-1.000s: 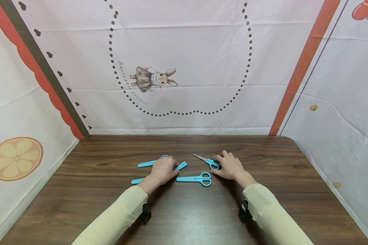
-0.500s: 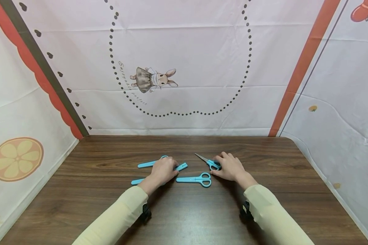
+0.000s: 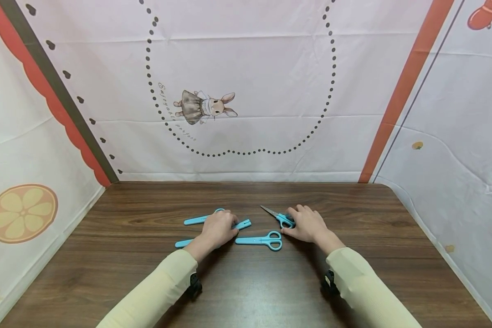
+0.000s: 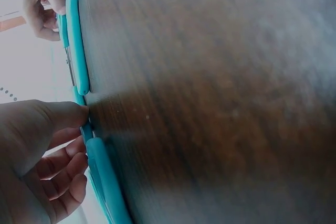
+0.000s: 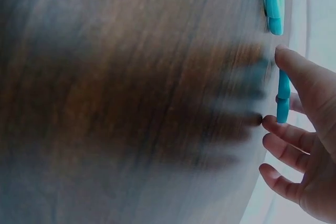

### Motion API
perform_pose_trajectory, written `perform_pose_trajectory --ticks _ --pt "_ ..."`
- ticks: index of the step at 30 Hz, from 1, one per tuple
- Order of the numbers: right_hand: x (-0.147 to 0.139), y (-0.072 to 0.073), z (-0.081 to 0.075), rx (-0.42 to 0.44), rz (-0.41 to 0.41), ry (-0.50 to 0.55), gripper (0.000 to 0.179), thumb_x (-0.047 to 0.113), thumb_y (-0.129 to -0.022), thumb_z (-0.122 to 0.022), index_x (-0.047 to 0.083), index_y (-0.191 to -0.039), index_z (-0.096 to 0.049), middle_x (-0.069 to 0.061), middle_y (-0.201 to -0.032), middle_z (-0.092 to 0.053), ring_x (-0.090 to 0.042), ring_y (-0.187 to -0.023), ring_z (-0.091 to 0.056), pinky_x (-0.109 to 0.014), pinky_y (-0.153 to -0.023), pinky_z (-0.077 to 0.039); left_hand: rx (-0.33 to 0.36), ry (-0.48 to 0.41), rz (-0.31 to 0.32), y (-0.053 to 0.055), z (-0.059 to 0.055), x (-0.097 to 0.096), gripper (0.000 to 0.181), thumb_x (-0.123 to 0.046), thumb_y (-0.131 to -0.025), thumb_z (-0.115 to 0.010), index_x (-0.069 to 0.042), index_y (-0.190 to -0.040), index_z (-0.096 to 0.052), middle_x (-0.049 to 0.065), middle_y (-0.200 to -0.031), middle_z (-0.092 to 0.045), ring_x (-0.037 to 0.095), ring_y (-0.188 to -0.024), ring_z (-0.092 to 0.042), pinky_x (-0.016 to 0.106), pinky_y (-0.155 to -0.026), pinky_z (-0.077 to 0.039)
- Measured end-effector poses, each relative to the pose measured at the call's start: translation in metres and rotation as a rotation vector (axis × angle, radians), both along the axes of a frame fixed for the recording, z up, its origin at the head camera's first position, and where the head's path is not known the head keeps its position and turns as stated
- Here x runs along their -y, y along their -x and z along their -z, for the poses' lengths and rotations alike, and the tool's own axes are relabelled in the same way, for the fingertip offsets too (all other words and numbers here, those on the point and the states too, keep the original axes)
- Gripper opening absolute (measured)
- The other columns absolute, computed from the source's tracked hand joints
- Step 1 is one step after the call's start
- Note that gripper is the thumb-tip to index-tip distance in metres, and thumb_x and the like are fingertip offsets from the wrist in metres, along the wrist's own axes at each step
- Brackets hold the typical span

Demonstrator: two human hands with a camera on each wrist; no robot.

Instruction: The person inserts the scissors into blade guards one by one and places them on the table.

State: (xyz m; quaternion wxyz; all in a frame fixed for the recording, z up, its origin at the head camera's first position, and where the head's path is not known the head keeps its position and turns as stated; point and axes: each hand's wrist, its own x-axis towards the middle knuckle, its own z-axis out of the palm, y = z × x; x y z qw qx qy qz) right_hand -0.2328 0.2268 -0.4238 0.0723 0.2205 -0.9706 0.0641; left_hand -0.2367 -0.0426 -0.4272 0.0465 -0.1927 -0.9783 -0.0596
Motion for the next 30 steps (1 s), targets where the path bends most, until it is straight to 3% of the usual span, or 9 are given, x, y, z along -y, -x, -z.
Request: perform_pose_trajectory --ticks 9,14,19,27,30 --pt "-0.0005 -0.0007 0.0023 0.013 0.007 0.015 0.049 0.041 -0.077 -0.070 0.010 -0.114 -0.060 -0.007 -0.097 -0.058 -0.026 -0.084 -0.057 -0.042 -0.061 -0.045 -0.011 -0.006 -0.007 -0.0027 -0.0017 0.0004 0.006 -0.021 -0.084 -0.066 -0.018 -0.085 -0.071 -0.002 -0.075 -0.055 0.014 -0.065 -0.050 0.027 -0.049 -0.040" --pt "-0.0015 0.0002 0.0032 -0.001 -0.005 0.014 0.049 0.041 -0.077 -0.070 0.010 -0.114 -0.061 -0.006 -0.094 -0.057 -0.025 -0.082 -0.056 -0.042 -0.061 -0.046 0.000 0.006 -0.019 -0.0041 -0.0038 0.0012 0.012 -0.021 -0.085 -0.064 -0.017 -0.093 -0.072 0.000 -0.078 -0.055 0.016 -0.065 -0.050 0.027 -0.047 -0.040" --pt "-0.0022 0.0007 0.0023 0.003 -0.010 0.010 0.049 0.042 -0.076 -0.070 0.010 -0.112 -0.062 -0.005 -0.091 -0.056 -0.024 -0.081 -0.056 -0.042 -0.061 -0.046 0.000 0.015 -0.014 -0.0051 -0.0048 0.0023 0.011 -0.022 -0.085 -0.064 -0.018 -0.092 -0.071 -0.001 -0.079 -0.052 0.015 -0.064 -0.048 0.026 -0.047 -0.039" --pt "-0.0012 0.0001 -0.0009 0.003 -0.012 -0.007 0.049 0.044 -0.076 -0.070 0.009 -0.111 -0.062 -0.005 -0.090 -0.057 -0.024 -0.080 -0.056 -0.042 -0.061 -0.046 -0.018 0.020 -0.007 -0.0048 -0.0035 0.0039 0.018 -0.024 -0.085 -0.063 -0.021 -0.101 -0.071 -0.002 -0.087 -0.058 0.017 -0.075 -0.056 0.027 -0.048 -0.044" --pt "-0.0010 -0.0004 -0.0023 0.008 -0.012 -0.007 0.049 0.044 -0.077 -0.069 0.009 -0.111 -0.062 -0.006 -0.090 -0.059 -0.025 -0.081 -0.057 -0.043 -0.062 -0.047 -0.020 0.017 -0.003 -0.0049 -0.0039 0.0044 0.016 -0.023 -0.084 -0.063 -0.021 -0.097 -0.071 -0.003 -0.084 -0.057 0.015 -0.071 -0.054 0.027 -0.046 -0.042"
